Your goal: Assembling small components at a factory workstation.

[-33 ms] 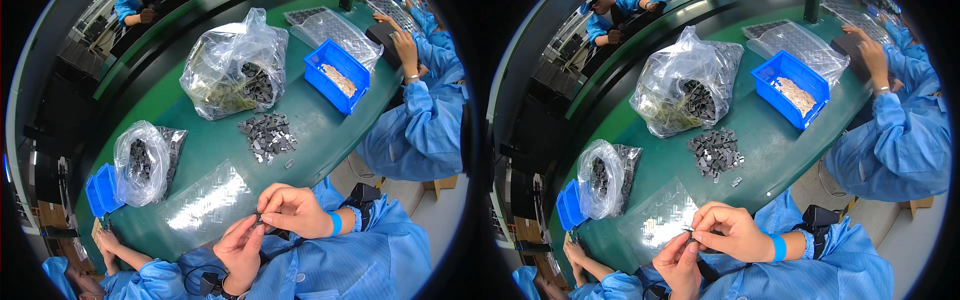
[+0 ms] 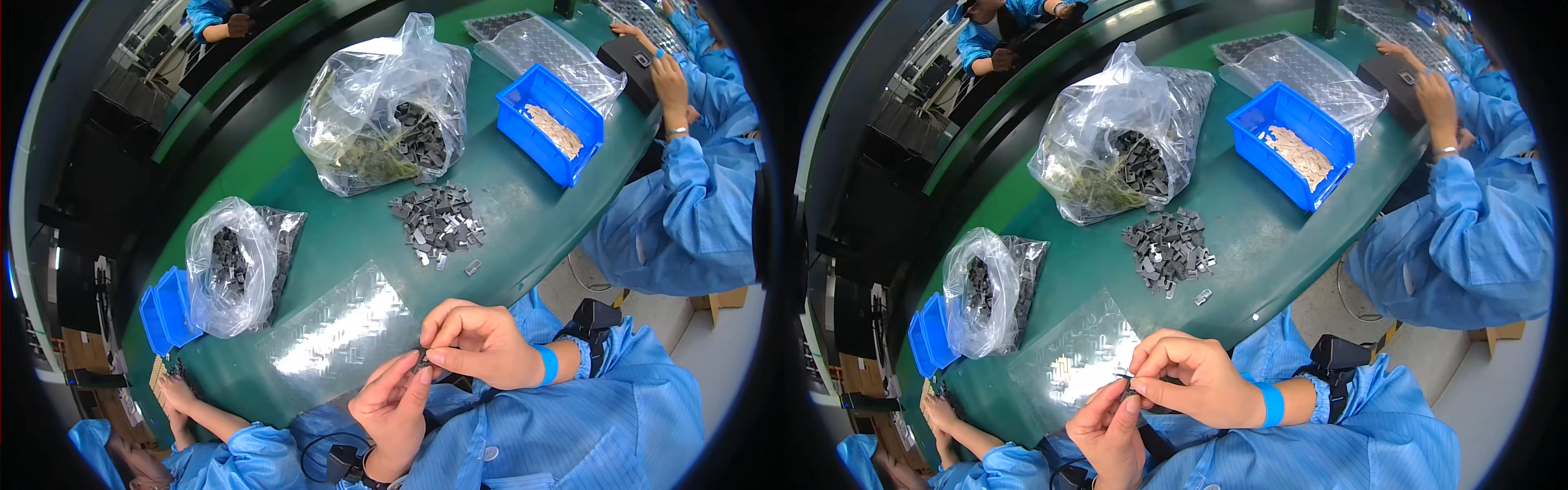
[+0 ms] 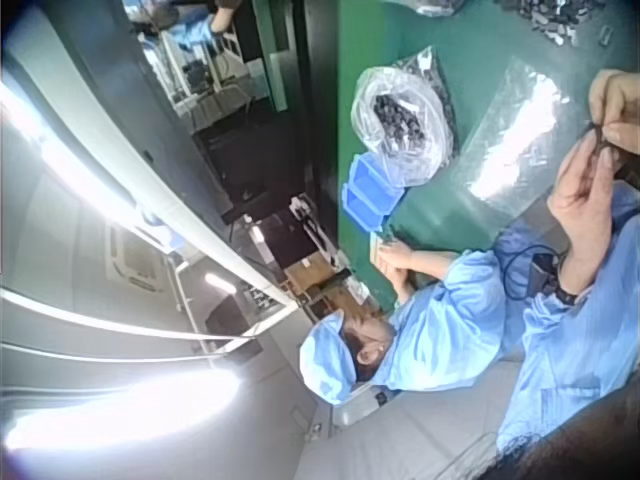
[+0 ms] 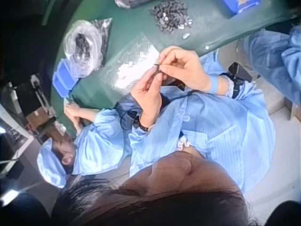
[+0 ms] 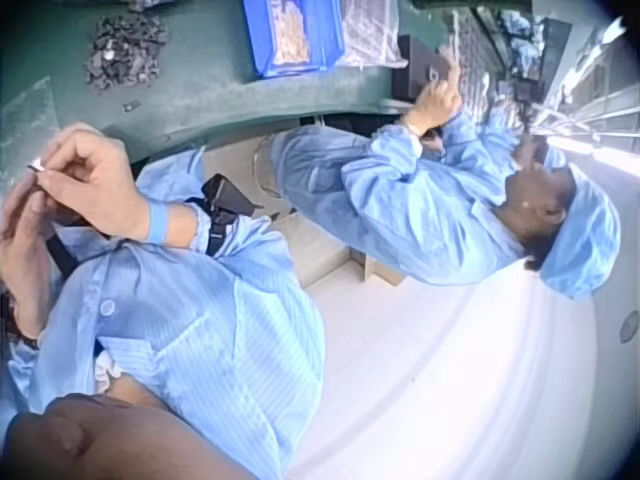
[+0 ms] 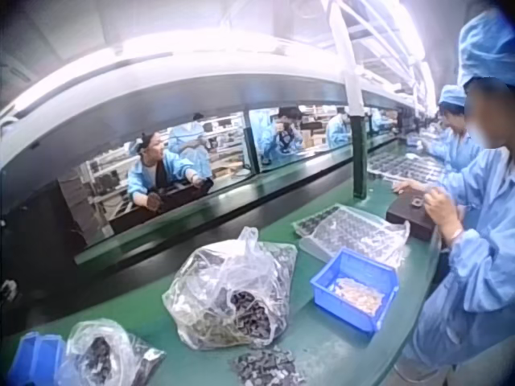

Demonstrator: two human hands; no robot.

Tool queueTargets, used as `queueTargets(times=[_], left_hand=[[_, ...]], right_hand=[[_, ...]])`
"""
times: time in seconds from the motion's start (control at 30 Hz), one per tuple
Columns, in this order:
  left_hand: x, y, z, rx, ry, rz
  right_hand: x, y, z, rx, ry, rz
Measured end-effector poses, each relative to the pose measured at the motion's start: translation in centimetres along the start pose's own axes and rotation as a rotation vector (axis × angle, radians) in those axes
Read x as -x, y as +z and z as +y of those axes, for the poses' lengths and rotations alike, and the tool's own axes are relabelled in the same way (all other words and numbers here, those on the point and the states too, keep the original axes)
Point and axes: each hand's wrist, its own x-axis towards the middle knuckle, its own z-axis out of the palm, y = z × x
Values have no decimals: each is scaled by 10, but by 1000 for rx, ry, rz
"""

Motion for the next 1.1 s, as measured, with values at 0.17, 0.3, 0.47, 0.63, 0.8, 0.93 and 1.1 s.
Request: queueTargets(times=[0.17, 0.3, 0.47, 0.63, 0.8, 0.93, 1.1], left_hand=[[0, -1, -4, 17, 0, 3], [-1, 4, 3, 90, 59, -9], [0, 1, -4, 97, 1, 6], [2, 4, -8, 106, 41, 36], [4, -2, -12, 168, 62, 46], [1, -11, -12, 169, 95, -51], [-4, -13, 1, 160, 129, -140]], right_hand=[[0, 1, 0, 0, 2, 21], [2, 2, 2, 48, -42, 22], [-1, 1, 5, 136, -93, 39], [-5, 0, 6, 241, -138, 25], [-9, -1, -2, 359, -147, -45], [-11, -7, -6, 308, -36, -124], [-15, -12, -16, -36, 358, -281]])
